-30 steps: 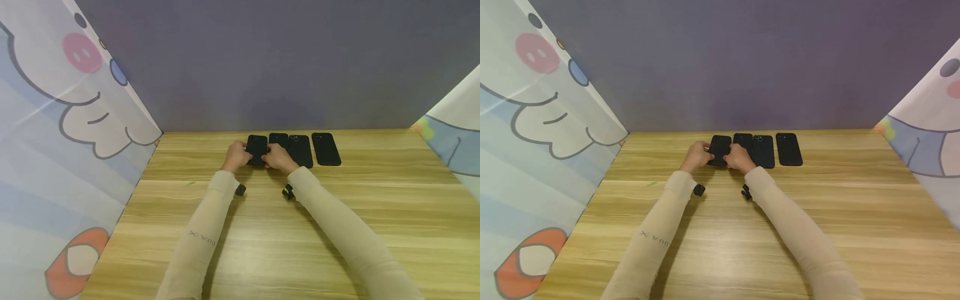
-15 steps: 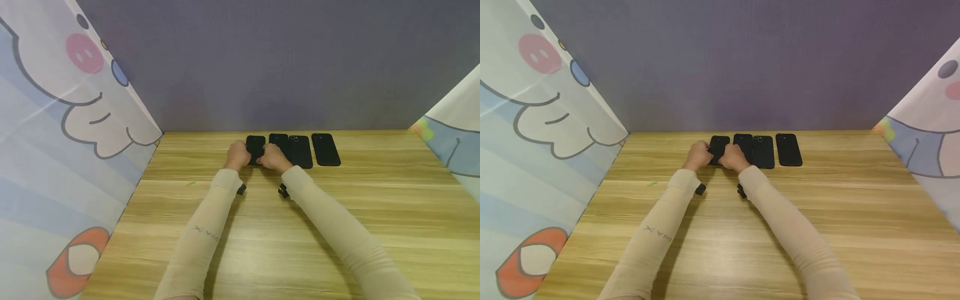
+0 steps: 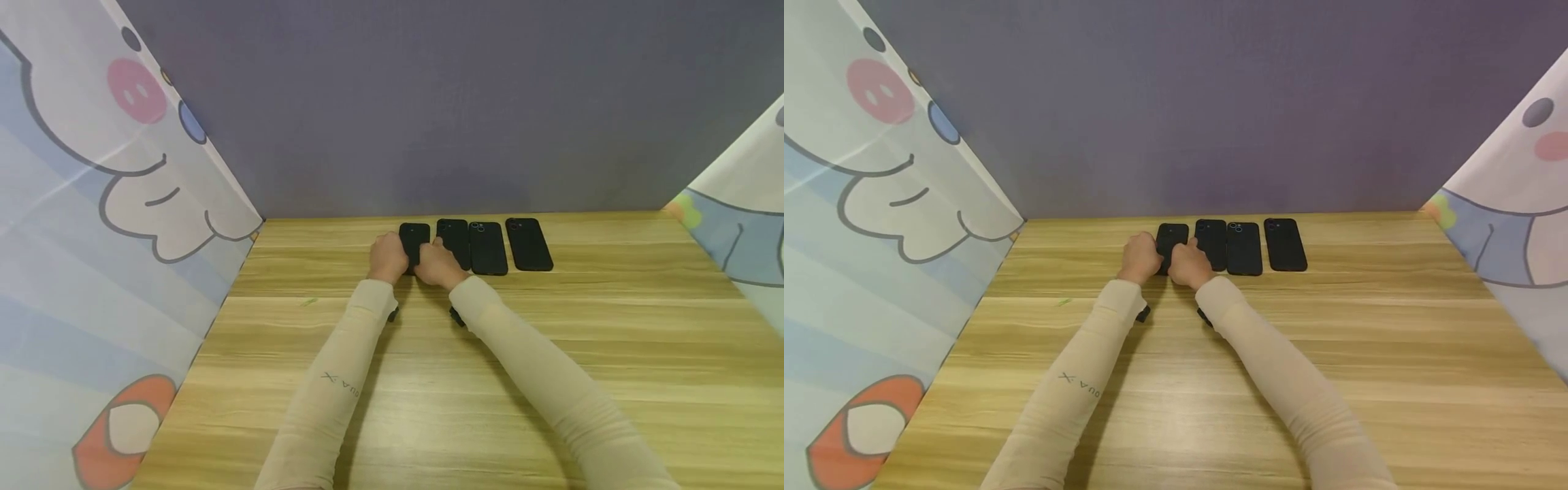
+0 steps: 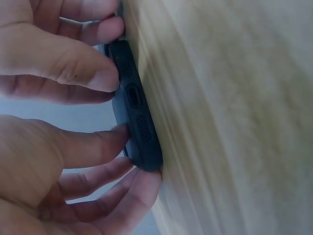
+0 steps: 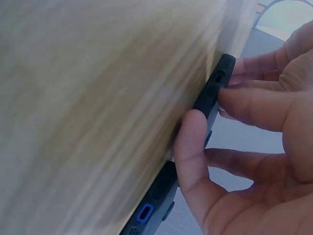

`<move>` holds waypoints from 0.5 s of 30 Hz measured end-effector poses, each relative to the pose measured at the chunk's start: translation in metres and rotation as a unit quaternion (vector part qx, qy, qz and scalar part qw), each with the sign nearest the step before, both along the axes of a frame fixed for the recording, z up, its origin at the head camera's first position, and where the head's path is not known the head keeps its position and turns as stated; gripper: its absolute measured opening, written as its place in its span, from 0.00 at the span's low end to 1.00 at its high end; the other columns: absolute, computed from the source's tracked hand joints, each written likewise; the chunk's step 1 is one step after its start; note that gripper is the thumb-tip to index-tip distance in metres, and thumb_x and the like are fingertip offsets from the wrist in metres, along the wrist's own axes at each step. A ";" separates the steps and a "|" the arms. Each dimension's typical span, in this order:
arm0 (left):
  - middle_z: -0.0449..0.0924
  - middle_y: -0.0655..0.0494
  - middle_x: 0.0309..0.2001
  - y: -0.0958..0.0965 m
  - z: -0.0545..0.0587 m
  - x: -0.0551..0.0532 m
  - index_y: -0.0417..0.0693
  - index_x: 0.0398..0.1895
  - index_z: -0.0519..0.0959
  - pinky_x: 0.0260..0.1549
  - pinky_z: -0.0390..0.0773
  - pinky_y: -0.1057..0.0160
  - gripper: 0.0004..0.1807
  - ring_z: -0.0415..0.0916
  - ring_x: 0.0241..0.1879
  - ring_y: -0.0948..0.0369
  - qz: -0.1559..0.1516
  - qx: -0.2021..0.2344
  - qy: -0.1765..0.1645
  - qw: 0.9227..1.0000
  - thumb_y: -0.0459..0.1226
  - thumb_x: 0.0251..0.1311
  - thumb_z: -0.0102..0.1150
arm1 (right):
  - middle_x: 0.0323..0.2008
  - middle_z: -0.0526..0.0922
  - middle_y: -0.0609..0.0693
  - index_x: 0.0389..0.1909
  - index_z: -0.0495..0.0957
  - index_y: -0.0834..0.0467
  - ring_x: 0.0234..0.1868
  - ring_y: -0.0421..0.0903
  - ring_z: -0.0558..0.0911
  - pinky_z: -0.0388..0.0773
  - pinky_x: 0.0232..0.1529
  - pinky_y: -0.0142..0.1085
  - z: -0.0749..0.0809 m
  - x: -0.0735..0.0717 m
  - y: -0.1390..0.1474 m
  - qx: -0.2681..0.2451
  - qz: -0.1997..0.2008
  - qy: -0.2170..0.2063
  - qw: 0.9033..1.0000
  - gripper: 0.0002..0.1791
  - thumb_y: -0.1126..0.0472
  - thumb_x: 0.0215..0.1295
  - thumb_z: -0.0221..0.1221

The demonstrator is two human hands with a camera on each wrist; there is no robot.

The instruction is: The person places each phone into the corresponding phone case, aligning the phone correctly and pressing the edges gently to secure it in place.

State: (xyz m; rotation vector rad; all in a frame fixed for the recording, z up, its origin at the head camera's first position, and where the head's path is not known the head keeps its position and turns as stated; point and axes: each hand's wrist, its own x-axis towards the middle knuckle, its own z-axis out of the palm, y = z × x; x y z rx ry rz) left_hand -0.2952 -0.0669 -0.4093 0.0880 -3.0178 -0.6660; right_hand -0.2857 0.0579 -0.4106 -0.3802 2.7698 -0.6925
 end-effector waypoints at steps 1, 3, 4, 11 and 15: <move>0.87 0.37 0.44 0.000 -0.001 0.000 0.32 0.44 0.84 0.42 0.88 0.51 0.09 0.87 0.44 0.42 -0.001 0.000 0.001 1.000 0.29 0.65 0.59 | 0.74 0.56 0.76 0.65 0.73 0.70 0.51 0.67 0.82 0.81 0.47 0.51 0.000 0.000 0.000 0.001 0.003 0.000 1.000 0.25 0.61 0.73 0.58; 0.87 0.38 0.44 -0.001 -0.001 -0.002 0.33 0.44 0.84 0.43 0.88 0.50 0.10 0.87 0.45 0.43 0.000 -0.002 0.001 1.000 0.30 0.64 0.59 | 0.75 0.54 0.76 0.67 0.72 0.70 0.56 0.70 0.80 0.81 0.51 0.53 0.001 0.001 0.002 0.004 0.012 -0.002 1.000 0.27 0.60 0.72 0.60; 0.87 0.38 0.44 -0.001 -0.002 -0.002 0.33 0.45 0.84 0.42 0.88 0.51 0.10 0.87 0.44 0.43 0.001 -0.001 -0.001 1.000 0.30 0.64 0.60 | 0.75 0.54 0.76 0.69 0.70 0.69 0.58 0.70 0.79 0.81 0.54 0.54 0.002 0.001 0.003 0.005 0.016 -0.006 1.000 0.29 0.60 0.72 0.60; 0.87 0.38 0.45 -0.003 -0.002 -0.002 0.33 0.47 0.83 0.38 0.88 0.54 0.11 0.87 0.42 0.45 0.013 0.026 -0.015 0.999 0.30 0.63 0.63 | 0.69 0.68 0.68 0.73 0.66 0.67 0.67 0.64 0.73 0.74 0.66 0.56 0.010 0.002 0.017 -0.025 0.035 0.003 0.999 0.33 0.55 0.74 0.60; 0.87 0.39 0.46 -0.005 -0.002 0.000 0.33 0.46 0.84 0.44 0.87 0.51 0.12 0.86 0.46 0.44 0.013 0.039 -0.007 0.999 0.32 0.62 0.67 | 0.62 0.76 0.62 0.69 0.71 0.65 0.59 0.59 0.78 0.77 0.60 0.55 0.020 0.006 0.032 -0.066 0.046 0.028 0.996 0.27 0.55 0.76 0.59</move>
